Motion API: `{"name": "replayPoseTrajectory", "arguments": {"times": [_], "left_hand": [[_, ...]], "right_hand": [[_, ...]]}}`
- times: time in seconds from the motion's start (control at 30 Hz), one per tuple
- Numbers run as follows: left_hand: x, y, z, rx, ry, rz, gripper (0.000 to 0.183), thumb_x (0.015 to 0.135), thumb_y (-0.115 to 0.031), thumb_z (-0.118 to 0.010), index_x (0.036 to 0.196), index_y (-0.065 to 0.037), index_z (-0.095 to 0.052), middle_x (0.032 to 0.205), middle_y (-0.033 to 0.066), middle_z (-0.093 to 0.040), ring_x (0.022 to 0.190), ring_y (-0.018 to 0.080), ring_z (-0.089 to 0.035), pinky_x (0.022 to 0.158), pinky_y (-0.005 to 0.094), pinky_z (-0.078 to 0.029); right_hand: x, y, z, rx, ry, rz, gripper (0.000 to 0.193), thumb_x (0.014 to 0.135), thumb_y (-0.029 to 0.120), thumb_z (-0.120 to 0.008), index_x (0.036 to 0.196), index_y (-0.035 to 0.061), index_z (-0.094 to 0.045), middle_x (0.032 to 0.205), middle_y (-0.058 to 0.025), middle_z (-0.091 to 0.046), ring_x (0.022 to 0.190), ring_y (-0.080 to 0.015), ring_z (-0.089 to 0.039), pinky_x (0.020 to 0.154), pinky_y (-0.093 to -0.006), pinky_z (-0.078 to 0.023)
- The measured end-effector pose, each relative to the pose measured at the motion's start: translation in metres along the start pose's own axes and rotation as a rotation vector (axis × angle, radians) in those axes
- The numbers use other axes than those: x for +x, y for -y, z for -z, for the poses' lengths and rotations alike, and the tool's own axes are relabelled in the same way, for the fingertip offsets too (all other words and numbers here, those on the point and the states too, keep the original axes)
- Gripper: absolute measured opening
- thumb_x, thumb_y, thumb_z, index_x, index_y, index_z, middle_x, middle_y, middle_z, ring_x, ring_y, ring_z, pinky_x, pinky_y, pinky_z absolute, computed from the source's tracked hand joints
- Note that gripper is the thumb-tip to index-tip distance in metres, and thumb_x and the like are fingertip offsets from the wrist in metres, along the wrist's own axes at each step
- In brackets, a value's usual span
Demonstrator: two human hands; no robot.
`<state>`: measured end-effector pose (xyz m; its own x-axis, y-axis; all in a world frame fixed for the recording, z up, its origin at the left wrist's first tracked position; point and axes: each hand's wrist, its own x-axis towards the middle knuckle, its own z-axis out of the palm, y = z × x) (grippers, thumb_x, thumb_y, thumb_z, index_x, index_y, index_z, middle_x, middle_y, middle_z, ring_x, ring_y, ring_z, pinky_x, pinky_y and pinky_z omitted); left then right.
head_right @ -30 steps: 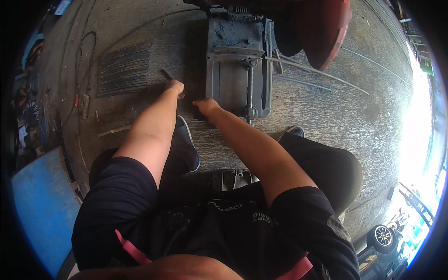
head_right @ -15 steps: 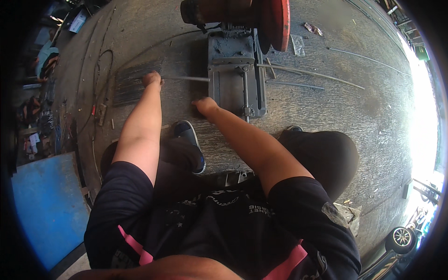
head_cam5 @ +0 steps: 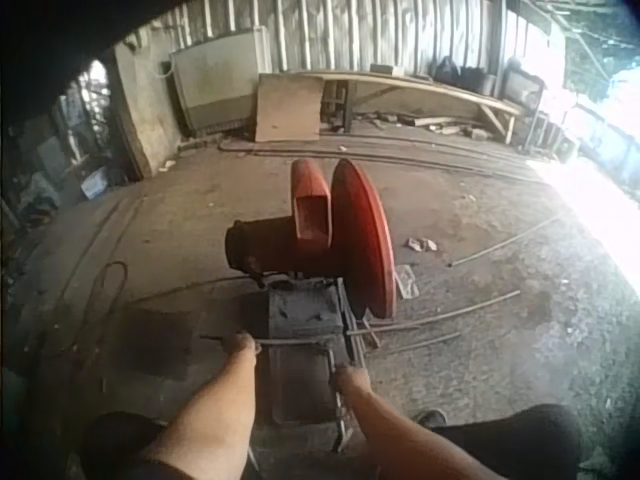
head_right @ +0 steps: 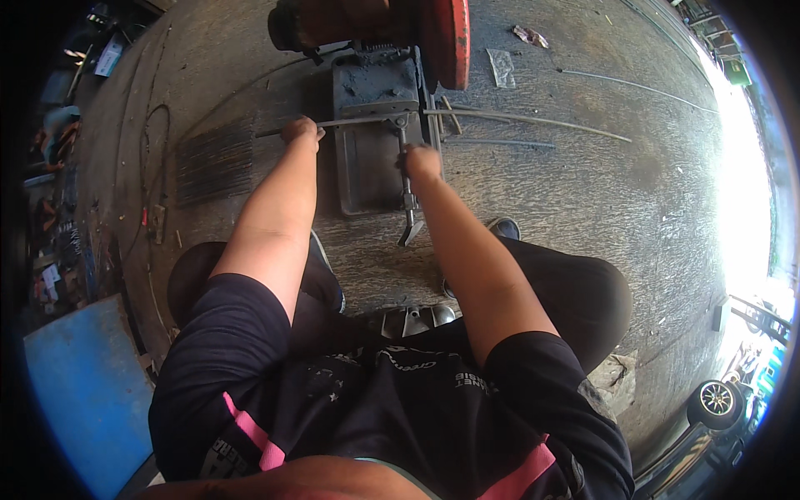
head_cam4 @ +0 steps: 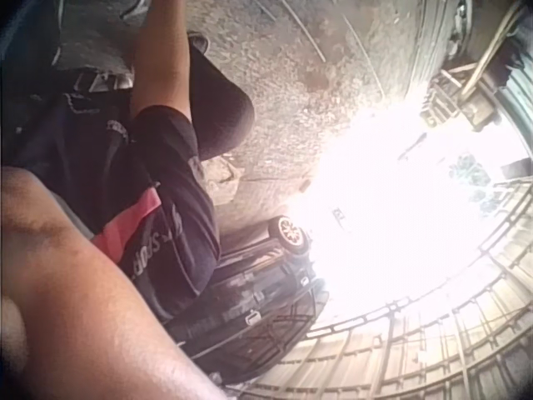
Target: Measure and align metal rods in a chop saw for cutting.
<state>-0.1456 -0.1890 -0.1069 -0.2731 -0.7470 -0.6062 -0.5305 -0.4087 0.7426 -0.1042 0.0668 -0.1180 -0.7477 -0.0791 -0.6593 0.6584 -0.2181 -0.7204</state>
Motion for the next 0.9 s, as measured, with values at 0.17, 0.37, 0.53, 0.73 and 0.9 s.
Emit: {"name": "replayPoseTrajectory", "arguments": {"times": [0.17,0.37,0.53,0.73,0.9], "left_hand": [[0.018,0.006,-0.001,0.013,0.056,0.03,0.028,0.095,-0.013,-0.046,0.115,0.006,-0.048,0.097,0.0197,-0.058,0.067,0.0263,-0.064,0.059,0.0352,-0.061],[0.02,0.025,-0.021,-0.02,0.185,0.074,0.028,0.095,-0.015,-0.043,0.114,0.006,-0.047,0.094,0.0164,-0.057,0.065,0.0241,-0.062,0.062,0.0359,-0.06],[0.012,0.042,-0.027,0.022,0.254,0.1,0.024,0.094,-0.017,-0.048,0.102,0.005,-0.052,0.09,0.0141,-0.058,0.064,0.0212,-0.061,0.058,0.0329,-0.059],[0.019,0.041,-0.023,0.056,0.291,0.108,0.014,0.093,-0.013,-0.051,0.093,0.0,-0.056,0.075,0.0091,-0.06,0.059,0.0173,-0.06,0.057,0.0315,-0.056],[0.022,0.042,-0.021,0.105,0.32,0.108,0.013,0.093,-0.013,-0.053,0.092,0.0,-0.056,0.075,0.0073,-0.06,0.058,0.0153,-0.059,0.052,0.0296,-0.052]], "right_hand": [[0.06,0.027,0.063,-0.55,-0.294,0.202,0.012,0.077,0.014,-0.065,0.086,0.007,-0.065,0.084,-0.011,-0.066,0.078,-0.0239,-0.065,0.067,-0.0345,-0.051],[0.139,0.057,0.092,-1.011,-0.338,0.103,0.03,0.081,0.03,-0.066,0.098,0.0059,-0.065,0.102,-0.0146,-0.065,0.1,-0.0265,-0.062,0.082,-0.0359,-0.05],[0.167,0.064,0.101,-1.055,-0.307,0.095,0.042,0.086,0.043,-0.055,0.112,0.0097,-0.06,0.112,-0.0164,-0.061,0.107,-0.0299,-0.058,0.086,-0.038,-0.048],[0.146,0.058,0.122,-1.659,-0.234,0.446,0.041,0.085,0.045,-0.053,0.112,0.0151,-0.062,0.105,-0.0157,-0.065,0.103,-0.0338,-0.059,0.083,-0.0393,-0.049],[0.194,0.014,0.14,-1.348,-0.082,0.602,0.031,0.092,0.028,-0.046,0.112,0.0053,-0.054,0.104,-0.0152,-0.061,0.099,-0.0314,-0.059,0.085,-0.0408,-0.049]]}}
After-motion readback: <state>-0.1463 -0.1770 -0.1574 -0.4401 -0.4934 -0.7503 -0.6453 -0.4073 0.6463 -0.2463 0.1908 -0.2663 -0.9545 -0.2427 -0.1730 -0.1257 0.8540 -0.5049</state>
